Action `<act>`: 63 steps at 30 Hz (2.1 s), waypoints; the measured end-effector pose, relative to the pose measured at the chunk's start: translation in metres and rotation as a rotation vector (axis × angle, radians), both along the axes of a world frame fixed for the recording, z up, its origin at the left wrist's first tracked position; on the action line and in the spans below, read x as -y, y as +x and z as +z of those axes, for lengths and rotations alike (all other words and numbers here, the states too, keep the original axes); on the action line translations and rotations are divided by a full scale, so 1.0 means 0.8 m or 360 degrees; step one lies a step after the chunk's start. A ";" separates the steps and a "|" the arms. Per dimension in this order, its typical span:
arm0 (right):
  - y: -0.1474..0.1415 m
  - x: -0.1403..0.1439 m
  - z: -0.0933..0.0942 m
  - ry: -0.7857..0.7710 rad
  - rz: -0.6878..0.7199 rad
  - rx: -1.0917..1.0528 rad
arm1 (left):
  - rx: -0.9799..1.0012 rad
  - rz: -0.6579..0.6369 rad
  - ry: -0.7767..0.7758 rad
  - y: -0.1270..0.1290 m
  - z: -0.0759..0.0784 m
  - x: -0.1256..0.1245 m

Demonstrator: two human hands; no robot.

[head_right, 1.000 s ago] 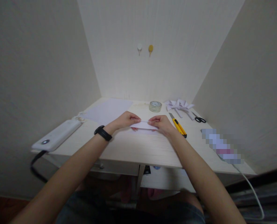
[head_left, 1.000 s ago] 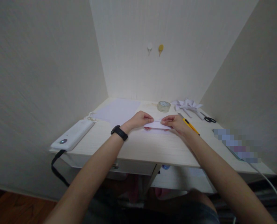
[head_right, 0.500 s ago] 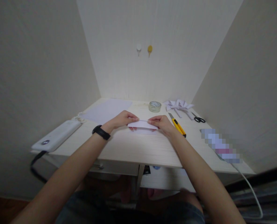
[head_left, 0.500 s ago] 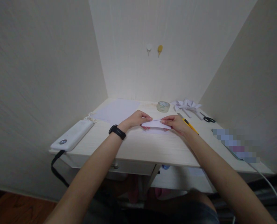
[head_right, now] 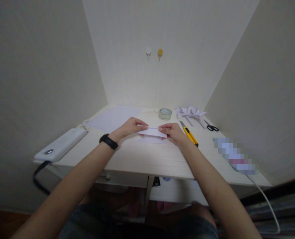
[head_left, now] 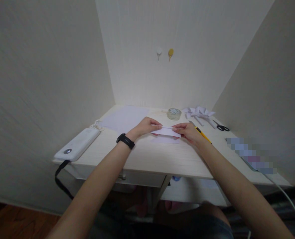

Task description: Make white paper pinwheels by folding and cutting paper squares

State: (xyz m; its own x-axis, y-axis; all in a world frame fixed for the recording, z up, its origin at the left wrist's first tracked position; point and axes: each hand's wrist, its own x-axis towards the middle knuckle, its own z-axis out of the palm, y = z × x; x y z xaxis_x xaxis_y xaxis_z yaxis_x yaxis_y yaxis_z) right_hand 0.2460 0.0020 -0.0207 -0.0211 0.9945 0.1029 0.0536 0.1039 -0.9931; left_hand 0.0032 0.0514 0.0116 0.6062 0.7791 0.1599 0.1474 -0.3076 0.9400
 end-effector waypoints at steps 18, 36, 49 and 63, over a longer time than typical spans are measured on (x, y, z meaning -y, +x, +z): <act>0.003 -0.004 -0.006 -0.0005 0.0038 -0.0099 | -0.0155 -0.0069 0.0179 -0.002 -0.005 -0.004; 0.004 0.004 0.006 -0.0215 0.0151 -0.0372 | -0.0016 -0.0061 0.0103 -0.005 0.008 0.004; 0.002 0.006 0.007 -0.0214 0.0106 -0.0454 | 0.0061 0.0030 0.0033 -0.002 0.010 0.007; 0.000 0.004 0.003 -0.0119 0.0104 -0.0401 | -0.0068 0.0082 0.0288 -0.008 0.005 -0.004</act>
